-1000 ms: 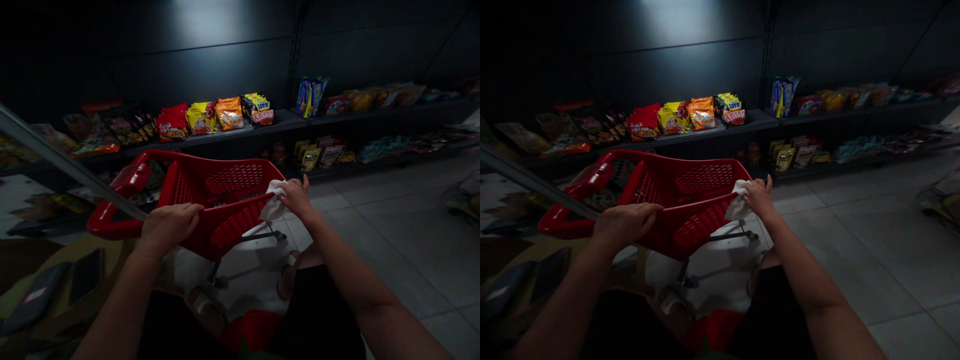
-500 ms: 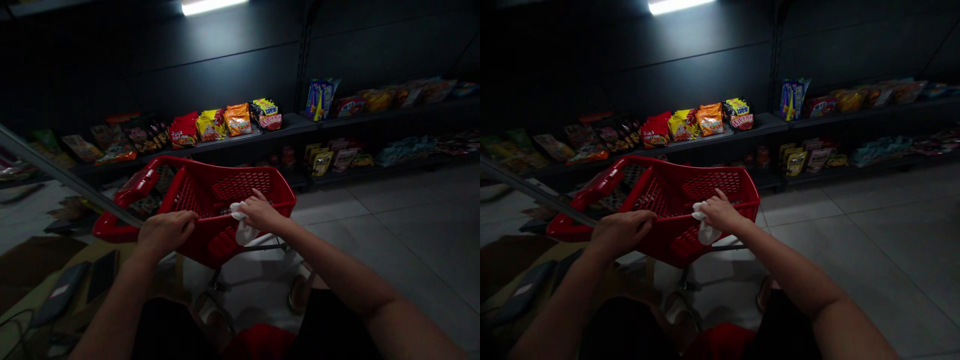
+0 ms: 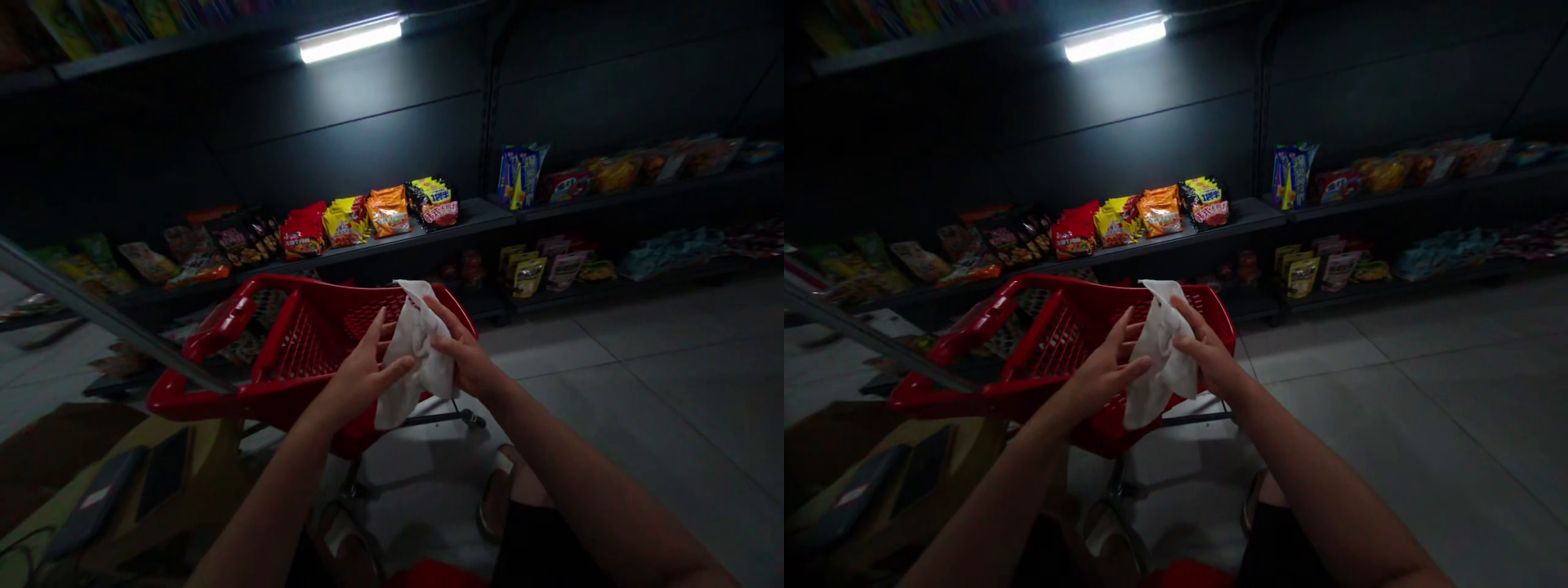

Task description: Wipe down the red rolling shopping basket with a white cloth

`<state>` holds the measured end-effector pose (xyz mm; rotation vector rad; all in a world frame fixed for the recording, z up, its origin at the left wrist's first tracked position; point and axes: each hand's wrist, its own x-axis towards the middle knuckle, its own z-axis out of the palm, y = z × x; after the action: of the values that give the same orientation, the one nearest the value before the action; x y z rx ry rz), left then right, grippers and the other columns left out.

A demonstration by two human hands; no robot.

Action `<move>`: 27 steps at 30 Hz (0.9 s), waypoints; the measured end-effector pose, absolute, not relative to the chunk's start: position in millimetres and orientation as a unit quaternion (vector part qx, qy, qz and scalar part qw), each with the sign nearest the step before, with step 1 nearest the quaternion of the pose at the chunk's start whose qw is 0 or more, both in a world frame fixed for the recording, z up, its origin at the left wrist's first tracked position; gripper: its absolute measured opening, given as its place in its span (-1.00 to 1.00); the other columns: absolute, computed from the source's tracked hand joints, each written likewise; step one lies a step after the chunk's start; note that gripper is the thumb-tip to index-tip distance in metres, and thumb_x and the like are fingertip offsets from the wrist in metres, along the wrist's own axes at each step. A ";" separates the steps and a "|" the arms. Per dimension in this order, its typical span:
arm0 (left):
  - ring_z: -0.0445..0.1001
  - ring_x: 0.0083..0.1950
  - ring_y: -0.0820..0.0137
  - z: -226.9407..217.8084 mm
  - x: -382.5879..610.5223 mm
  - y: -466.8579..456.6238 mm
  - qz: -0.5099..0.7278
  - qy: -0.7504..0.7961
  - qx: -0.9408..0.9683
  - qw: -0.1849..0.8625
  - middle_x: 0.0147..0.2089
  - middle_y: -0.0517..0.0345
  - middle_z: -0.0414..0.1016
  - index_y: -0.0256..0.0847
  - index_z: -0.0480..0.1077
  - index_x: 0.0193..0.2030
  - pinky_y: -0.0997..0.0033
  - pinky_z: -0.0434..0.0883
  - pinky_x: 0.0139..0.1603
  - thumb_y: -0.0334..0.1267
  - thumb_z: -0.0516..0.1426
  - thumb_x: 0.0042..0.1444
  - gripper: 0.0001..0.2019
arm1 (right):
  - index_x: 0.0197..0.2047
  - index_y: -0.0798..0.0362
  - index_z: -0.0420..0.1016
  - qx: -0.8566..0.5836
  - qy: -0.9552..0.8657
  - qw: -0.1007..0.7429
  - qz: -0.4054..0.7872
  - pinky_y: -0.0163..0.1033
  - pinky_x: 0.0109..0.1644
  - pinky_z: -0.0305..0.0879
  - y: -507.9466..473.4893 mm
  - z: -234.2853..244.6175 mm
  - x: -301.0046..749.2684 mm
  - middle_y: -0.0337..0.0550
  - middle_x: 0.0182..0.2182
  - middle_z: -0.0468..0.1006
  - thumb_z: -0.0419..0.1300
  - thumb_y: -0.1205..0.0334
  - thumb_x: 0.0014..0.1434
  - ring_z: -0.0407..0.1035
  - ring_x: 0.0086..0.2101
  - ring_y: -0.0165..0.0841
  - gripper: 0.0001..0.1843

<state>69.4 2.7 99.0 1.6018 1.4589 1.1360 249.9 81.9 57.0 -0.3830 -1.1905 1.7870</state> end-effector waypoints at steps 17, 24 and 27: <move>0.59 -0.15 0.40 105.1 36.9 25.0 0.706 0.540 0.324 0.324 -0.11 0.19 0.63 -0.10 0.45 0.03 0.46 0.53 -0.16 -0.03 0.24 0.10 -0.62 | 0.22 -0.15 0.31 -0.229 -0.339 0.474 0.780 -0.16 -0.07 0.48 114.8 30.4 248.6 -0.23 -0.02 0.60 0.34 0.11 0.05 0.55 -0.17 -0.29 -0.34; 0.57 0.06 0.19 101.8 17.8 8.0 0.506 0.609 0.471 0.390 0.17 -0.10 0.51 -0.12 0.20 0.31 0.29 0.55 -0.05 0.01 0.29 0.05 -0.28 | 0.28 -0.19 0.29 -0.209 -0.388 0.493 0.750 -0.25 -0.23 0.43 123.3 36.7 256.7 -0.33 -0.19 0.63 0.17 0.37 -0.11 0.50 -0.33 -0.36 -0.18; 0.57 0.07 0.15 101.3 10.2 4.4 0.464 0.649 0.538 0.273 0.21 -0.13 0.49 -0.17 0.08 0.40 0.28 0.55 -0.05 -0.05 0.37 -0.06 -0.09 | 0.15 -0.11 0.46 -0.215 -0.430 0.500 0.721 -0.29 -0.18 0.41 131.8 35.9 265.8 -0.27 -0.10 0.63 0.17 0.40 -0.13 0.50 -0.26 -0.38 -0.29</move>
<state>10.2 4.4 101.3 1.4469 1.7447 1.2485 265.8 131.8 35.9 -0.5210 -1.0388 1.7429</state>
